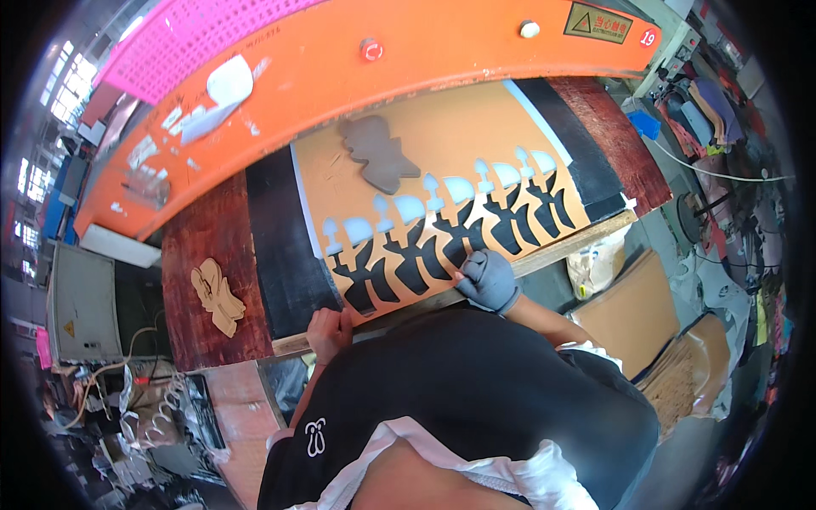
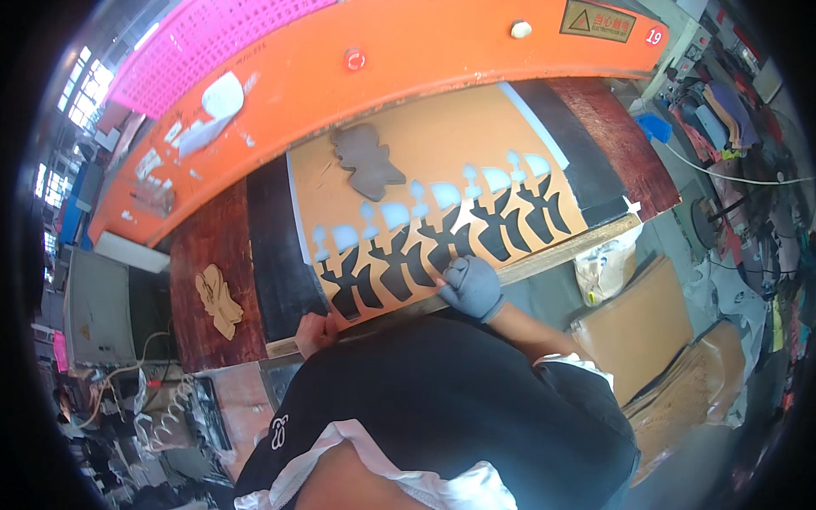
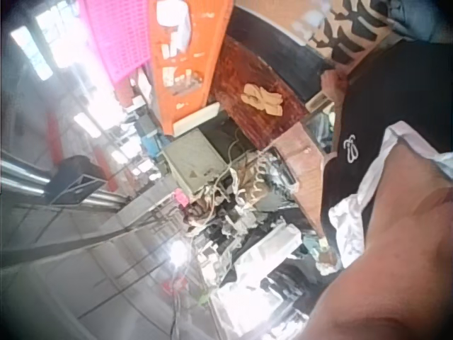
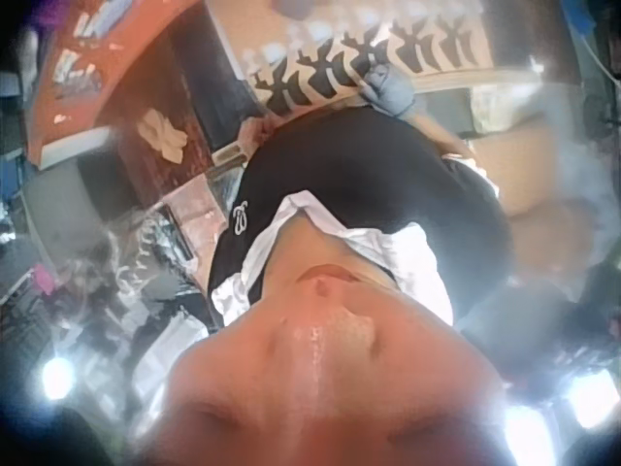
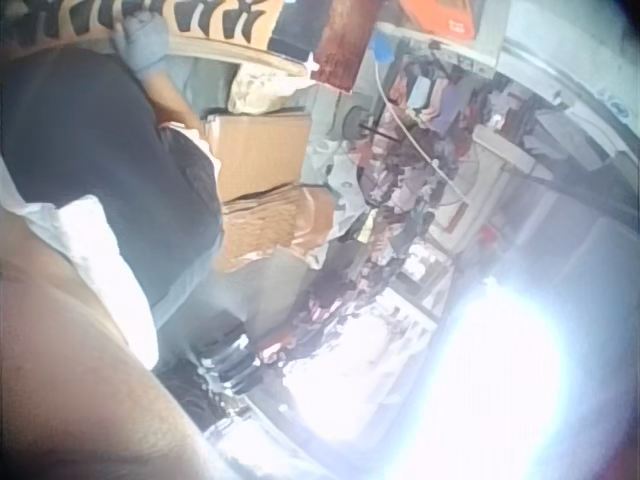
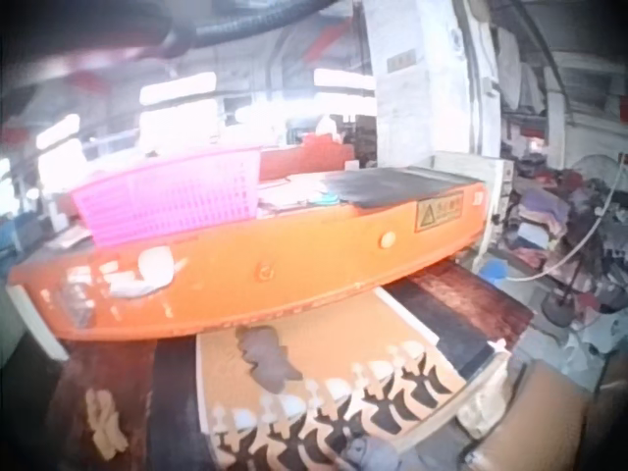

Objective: The person ties a plastic bag containing brown material and places it on a stack. Then, using both hands, the person removes small cutout pieces from a larger sheet on a cutting machine, separating the desired shapes from the surrounding material.

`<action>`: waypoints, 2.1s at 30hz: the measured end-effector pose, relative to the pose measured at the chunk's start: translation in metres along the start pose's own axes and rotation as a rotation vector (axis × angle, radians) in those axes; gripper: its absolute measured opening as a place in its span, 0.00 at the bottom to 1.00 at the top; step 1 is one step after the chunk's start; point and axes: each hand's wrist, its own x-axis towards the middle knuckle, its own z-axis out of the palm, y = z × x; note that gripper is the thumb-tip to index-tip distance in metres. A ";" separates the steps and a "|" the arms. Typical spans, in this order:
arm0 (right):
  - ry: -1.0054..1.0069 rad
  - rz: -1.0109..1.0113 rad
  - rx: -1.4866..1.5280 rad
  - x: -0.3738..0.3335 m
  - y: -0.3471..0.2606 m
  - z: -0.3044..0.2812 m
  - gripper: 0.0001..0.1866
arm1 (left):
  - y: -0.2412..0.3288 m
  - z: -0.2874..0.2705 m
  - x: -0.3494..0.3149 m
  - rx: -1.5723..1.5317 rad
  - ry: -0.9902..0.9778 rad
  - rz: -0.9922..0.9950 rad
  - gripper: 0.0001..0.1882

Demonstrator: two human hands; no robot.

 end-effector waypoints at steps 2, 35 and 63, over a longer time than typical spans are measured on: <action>0.003 -0.026 0.062 -0.004 0.003 0.003 0.07 | -0.001 0.003 -0.006 0.039 0.042 -0.016 0.15; 0.074 0.020 -0.232 -0.043 0.127 -0.064 0.12 | -0.007 0.029 -0.010 0.218 0.203 -0.338 0.21; 0.214 0.205 -0.089 -0.281 -0.050 -0.149 0.10 | 0.187 -0.042 -0.306 0.196 0.272 -0.211 0.16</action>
